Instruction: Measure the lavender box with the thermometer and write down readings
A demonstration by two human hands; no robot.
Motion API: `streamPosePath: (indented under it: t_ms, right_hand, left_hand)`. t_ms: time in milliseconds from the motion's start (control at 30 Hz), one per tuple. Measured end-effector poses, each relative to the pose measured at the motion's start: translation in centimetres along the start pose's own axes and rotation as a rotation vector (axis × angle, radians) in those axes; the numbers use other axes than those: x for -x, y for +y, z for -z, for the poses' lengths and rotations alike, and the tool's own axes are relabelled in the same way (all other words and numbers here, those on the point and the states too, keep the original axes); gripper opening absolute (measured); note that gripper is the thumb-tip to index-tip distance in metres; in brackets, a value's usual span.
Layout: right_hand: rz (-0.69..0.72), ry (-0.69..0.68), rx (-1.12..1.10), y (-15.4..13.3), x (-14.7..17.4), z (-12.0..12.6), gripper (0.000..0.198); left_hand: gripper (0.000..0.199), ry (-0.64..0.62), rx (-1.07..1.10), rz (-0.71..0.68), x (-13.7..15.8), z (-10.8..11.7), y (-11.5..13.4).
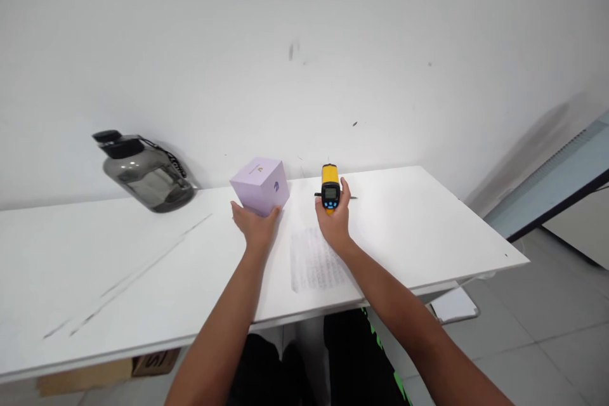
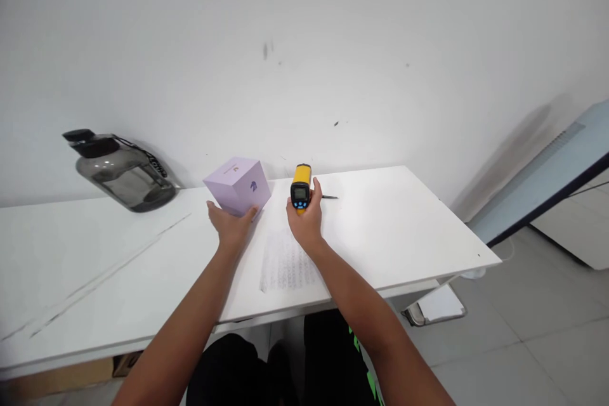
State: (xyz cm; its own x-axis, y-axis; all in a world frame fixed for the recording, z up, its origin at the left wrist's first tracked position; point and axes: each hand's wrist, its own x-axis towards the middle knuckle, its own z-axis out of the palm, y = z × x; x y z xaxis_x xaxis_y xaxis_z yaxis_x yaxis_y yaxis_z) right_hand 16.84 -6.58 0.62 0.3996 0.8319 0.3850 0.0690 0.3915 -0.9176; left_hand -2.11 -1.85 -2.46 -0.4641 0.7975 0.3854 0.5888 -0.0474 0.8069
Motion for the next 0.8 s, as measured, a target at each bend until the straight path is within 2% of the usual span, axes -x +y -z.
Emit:
streamPosePath:
  t_ms: [67, 167, 200, 233, 300, 433, 533, 633, 800]
  right_hand:
    - [0.007, -0.002, -0.003, 0.1, 0.0, 0.0, 0.086]
    - [0.01, -0.014, -0.003, 0.2, 0.1, -0.2, 0.09]
    - [0.012, -0.033, -0.006, 0.2, 0.1, -0.3, 0.091]
    - [0.015, -0.061, -0.011, 0.3, 0.2, -0.4, 0.094]
    - [0.019, -0.137, -0.025, 0.6, 0.5, -0.7, 0.1]
    - [0.038, -0.352, -0.069, 1.4, 1.3, -1.4, 0.118]
    - [0.06, -0.538, -0.071, 1.8, 1.8, -1.7, 0.125]
    - [0.06, -0.64, -0.053, 1.8, 1.9, -1.7, 0.121]
    - [0.147, -0.717, 0.084, 1.4, 1.2, -0.8, 0.114]
  left_hand:
    - [0.124, 0.064, -0.01, -0.086, 0.8, 0.4, 0.6]
    - [0.103, 0.178, 0.013, -0.384, 2.1, 0.9, 1.6]
    - [0.098, 0.173, 0.046, -0.46, 2.5, 0.9, 1.8]
    - [0.096, 0.133, 0.089, -0.52, 2.8, 0.8, 2.0]
    - [0.098, -0.038, 0.178, -0.581, 3.3, 0.5, 2.3]
    - [0.093, -0.42, 0.312, -0.533, 3.5, -0.1, 2.9]
    - [0.072, -0.596, 0.36, -0.477, 3.6, 0.1, 3.1]
    - [0.057, -0.619, 0.324, -0.44, 3.8, 0.6, 3.2]
    - [0.053, -0.524, 0.245, -0.414, 4.2, 0.7, 3.5]
